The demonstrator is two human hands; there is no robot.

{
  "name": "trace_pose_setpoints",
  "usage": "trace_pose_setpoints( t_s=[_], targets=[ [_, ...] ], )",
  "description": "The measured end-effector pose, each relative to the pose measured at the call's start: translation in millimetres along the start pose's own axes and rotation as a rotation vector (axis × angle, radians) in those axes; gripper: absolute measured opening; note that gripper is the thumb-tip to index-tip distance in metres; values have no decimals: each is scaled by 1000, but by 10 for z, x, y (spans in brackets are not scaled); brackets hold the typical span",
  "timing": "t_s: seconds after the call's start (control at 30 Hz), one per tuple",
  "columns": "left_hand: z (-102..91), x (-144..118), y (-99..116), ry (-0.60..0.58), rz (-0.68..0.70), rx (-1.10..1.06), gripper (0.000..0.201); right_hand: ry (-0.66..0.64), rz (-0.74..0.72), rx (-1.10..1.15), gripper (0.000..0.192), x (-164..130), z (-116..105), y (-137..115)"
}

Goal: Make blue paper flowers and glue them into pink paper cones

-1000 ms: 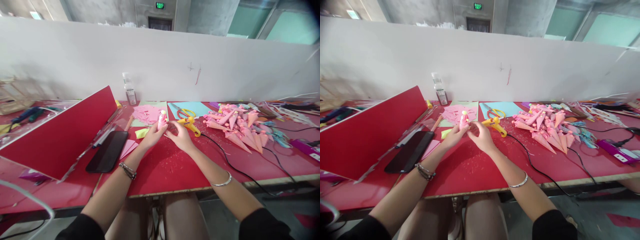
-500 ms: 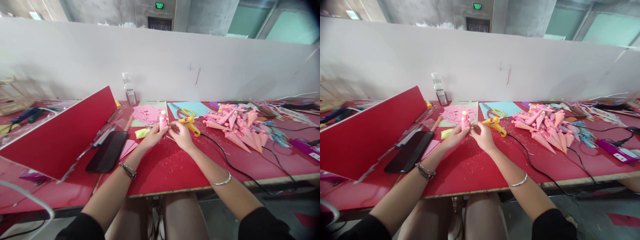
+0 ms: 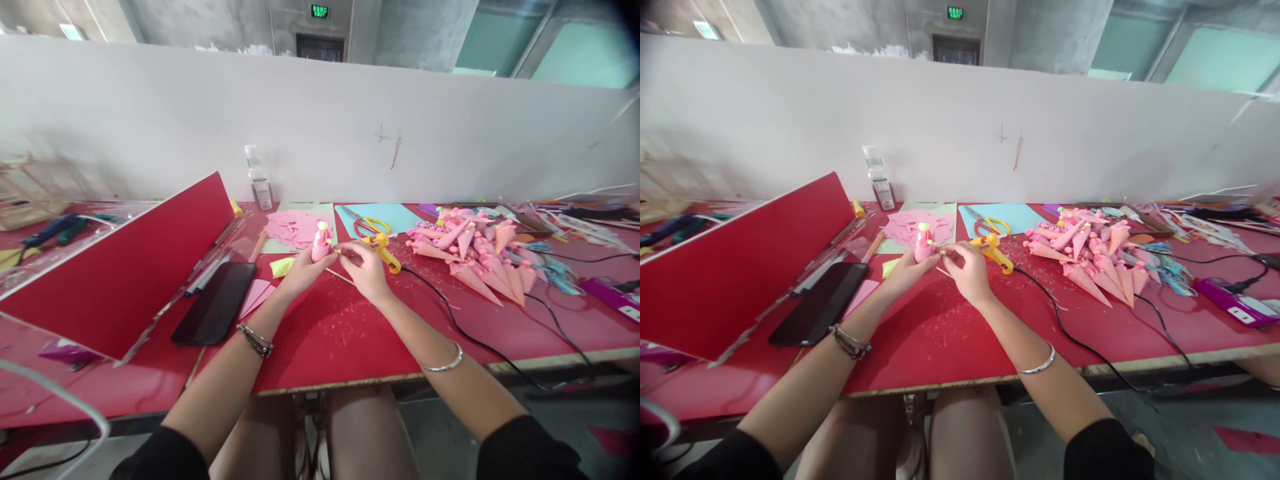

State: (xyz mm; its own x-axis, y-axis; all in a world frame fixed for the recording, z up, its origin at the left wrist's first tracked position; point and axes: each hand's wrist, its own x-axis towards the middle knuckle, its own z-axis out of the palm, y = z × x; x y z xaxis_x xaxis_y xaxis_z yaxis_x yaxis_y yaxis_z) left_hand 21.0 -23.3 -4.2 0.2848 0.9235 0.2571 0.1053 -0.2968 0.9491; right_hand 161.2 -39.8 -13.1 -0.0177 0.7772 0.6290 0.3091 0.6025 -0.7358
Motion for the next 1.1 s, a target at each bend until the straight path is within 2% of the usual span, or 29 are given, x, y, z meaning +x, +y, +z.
trace_pose_setpoints(
  t_s=[0.17,0.37,0.57,0.7,0.9,1.1],
  targets=[
    [1,17,-32,-11,12,25,29,-14,-32,-2,17,-6,-1,-31],
    [-10,16,-33,1,8,6,28,-3,-129,-140,14,-21,-10,-65],
    [-11,29,-37,-10,10,-42,25,-35,-86,-96,17,-24,2,-85],
    [-13,30,-17,14,-4,-61,23,-41,-66,-94,10,-33,7,-78],
    [-28,22,26,-28,-15,-110,21,-50,-93,-120,8,-45,15,-97],
    [-34,25,-19,-88,-89,-280,24,-31,-101,-115,7,-47,29,-138]
  ],
)
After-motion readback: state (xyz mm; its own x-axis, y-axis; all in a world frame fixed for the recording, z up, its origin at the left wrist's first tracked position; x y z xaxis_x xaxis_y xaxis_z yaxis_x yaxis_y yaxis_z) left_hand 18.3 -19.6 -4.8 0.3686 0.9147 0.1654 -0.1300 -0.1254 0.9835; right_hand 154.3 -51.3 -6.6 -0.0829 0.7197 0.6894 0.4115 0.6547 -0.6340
